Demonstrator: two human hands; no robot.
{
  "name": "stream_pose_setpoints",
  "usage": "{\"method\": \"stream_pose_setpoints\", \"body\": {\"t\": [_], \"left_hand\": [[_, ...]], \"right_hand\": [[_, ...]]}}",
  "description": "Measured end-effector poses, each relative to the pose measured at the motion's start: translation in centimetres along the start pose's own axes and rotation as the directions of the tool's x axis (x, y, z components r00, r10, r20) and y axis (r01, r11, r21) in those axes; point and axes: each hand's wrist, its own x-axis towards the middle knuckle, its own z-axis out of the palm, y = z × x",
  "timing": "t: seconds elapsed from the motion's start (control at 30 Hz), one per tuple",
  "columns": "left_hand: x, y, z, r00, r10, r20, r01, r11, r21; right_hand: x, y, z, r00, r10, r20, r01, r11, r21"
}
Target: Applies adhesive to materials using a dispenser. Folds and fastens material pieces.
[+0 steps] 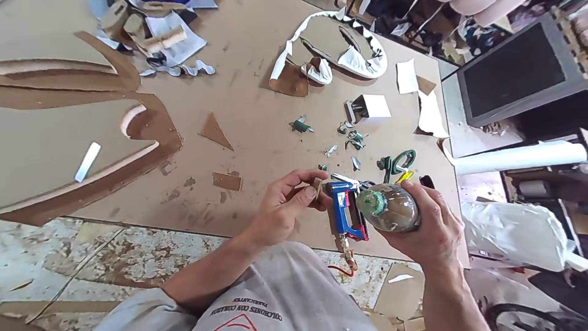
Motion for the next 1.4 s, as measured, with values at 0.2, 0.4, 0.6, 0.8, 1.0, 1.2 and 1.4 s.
{"method": "stream_pose_setpoints", "body": {"t": [0.2,0.4,0.6,0.8,1.0,1.2,1.4], "left_hand": [[0.0,0.0,0.0,0.999,-0.024,0.033,0.027,0.995,-0.094],[-0.2,-0.3,0.0,1.000,0.007,0.010,-0.006,0.999,-0.045],[-0.4,-0.4,0.1,0.999,0.016,-0.049,-0.015,1.000,0.012],[-0.5,-0.4,0.1,0.998,0.013,-0.061,-0.013,1.000,0.002],[-0.6,-0.5,0.0,0.998,0.000,-0.064,0.000,1.000,-0.001],[-0.6,-0.7,-0.2,0.998,-0.002,-0.059,0.002,1.000,0.008],[-2.2,-2.2,-2.9,0.991,-0.029,-0.131,0.045,0.992,0.119]], "right_hand": [[-0.2,-0.1,0.4,1.000,0.000,-0.014,0.000,1.000,0.017],[-0.5,-0.1,0.9,1.000,0.001,-0.017,-0.001,1.000,0.020],[-0.5,-0.3,1.3,1.000,0.012,-0.016,-0.012,0.999,0.053],[-0.6,-0.4,1.7,1.000,0.009,-0.022,-0.007,0.998,0.068],[-0.4,-0.5,1.8,1.000,0.002,-0.011,-0.001,0.998,0.067],[-0.5,-0.4,1.7,1.000,0.007,-0.022,-0.005,0.997,0.082],[-3.0,-0.1,1.1,0.944,0.272,-0.186,-0.231,0.949,0.215]]}}
